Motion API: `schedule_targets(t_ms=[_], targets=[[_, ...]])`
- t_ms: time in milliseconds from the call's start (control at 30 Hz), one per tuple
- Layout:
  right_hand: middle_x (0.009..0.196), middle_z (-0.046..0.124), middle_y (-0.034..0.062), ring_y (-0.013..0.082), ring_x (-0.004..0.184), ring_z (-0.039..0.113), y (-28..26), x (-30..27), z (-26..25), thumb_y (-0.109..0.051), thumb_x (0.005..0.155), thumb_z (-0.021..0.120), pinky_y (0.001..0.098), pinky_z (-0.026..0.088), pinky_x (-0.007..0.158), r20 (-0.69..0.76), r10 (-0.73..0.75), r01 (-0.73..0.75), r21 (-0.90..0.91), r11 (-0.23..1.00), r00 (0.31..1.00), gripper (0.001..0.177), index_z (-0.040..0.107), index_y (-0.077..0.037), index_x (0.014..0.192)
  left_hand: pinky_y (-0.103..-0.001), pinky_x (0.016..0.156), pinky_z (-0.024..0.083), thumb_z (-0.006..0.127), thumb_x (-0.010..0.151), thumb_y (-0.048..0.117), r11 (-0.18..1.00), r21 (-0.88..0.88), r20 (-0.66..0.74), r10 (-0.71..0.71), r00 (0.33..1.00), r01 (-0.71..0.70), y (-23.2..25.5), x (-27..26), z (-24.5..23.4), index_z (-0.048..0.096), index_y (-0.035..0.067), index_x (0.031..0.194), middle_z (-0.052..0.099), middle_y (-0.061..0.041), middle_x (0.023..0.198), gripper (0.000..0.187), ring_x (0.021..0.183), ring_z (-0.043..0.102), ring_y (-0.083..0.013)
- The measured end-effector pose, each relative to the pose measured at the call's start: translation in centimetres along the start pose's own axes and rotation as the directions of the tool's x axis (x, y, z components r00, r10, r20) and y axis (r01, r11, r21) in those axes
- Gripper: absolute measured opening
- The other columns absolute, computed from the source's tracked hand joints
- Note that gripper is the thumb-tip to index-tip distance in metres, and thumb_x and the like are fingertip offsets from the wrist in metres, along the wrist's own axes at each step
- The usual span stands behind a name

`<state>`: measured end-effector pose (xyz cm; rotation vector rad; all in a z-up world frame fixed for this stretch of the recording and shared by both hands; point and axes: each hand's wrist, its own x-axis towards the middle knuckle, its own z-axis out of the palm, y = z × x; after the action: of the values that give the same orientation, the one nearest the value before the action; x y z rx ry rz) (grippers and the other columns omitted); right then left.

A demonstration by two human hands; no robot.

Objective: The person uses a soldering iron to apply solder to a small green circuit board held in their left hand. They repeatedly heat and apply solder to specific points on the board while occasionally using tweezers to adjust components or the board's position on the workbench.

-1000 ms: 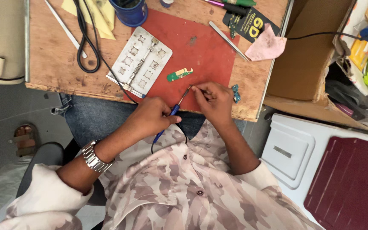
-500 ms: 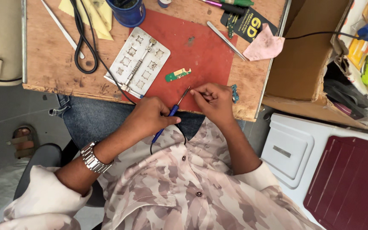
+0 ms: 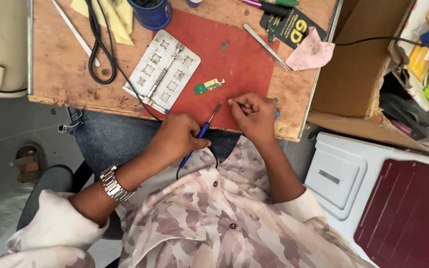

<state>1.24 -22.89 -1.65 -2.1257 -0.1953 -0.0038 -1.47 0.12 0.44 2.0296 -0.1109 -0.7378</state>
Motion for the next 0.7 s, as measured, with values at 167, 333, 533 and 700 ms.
schedule_targets(t_ms=[167,333,533,700], targets=[[0.066,0.061,-0.0009,0.0006,0.054,0.043,0.0,0.0,0.1,0.002,0.087,0.080,0.0222,0.031,0.049,0.067,-0.124,0.124,0.001,0.992,0.990,0.008,0.072,0.001,0.085,-0.044,0.048,0.042,0.089,0.069,0.023,1.000,0.006,0.017,-0.029,0.999,0.029,0.0,0.1,0.1,0.064,-0.001,0.059,0.055,-0.018,0.050,0.036,0.043,0.058,-0.0296],[0.059,0.054,0.0000,0.0031,0.054,0.039,0.2,-0.2,0.4,0.000,0.090,0.082,0.0241,0.028,0.049,-0.046,-0.007,0.007,-0.007,1.000,0.999,0.017,0.069,0.000,0.080,-0.047,0.054,0.047,0.091,0.066,0.024,0.997,0.074,-0.033,0.003,0.999,-0.001,0.2,-0.1,0.4,0.066,-0.001,0.060,0.060,-0.021,0.058,0.036,0.054,0.065,-0.0361],[0.066,0.060,-0.0012,0.0009,0.056,0.044,0.3,-0.4,0.3,0.001,0.090,0.080,0.0226,0.033,0.050,0.024,-0.130,0.130,-0.023,0.991,0.991,0.011,0.070,0.000,0.085,-0.050,0.062,0.052,0.089,0.066,0.026,0.986,0.146,-0.071,-0.070,0.995,0.080,0.6,-0.4,0.6,0.068,0.001,0.062,0.066,-0.020,0.064,0.033,0.067,0.069,-0.0388],[0.061,0.058,0.0014,0.0041,0.052,0.041,-0.2,0.0,0.4,-0.001,0.089,0.082,0.0247,0.030,0.048,0.025,-0.059,0.060,-0.025,0.998,0.998,0.013,0.071,0.000,0.083,-0.050,0.062,0.053,0.088,0.067,0.026,0.982,0.137,-0.042,-0.129,0.991,0.134,1.3,-0.4,0.2,0.068,0.002,0.062,0.066,-0.019,0.063,0.032,0.065,0.070,-0.0377]])
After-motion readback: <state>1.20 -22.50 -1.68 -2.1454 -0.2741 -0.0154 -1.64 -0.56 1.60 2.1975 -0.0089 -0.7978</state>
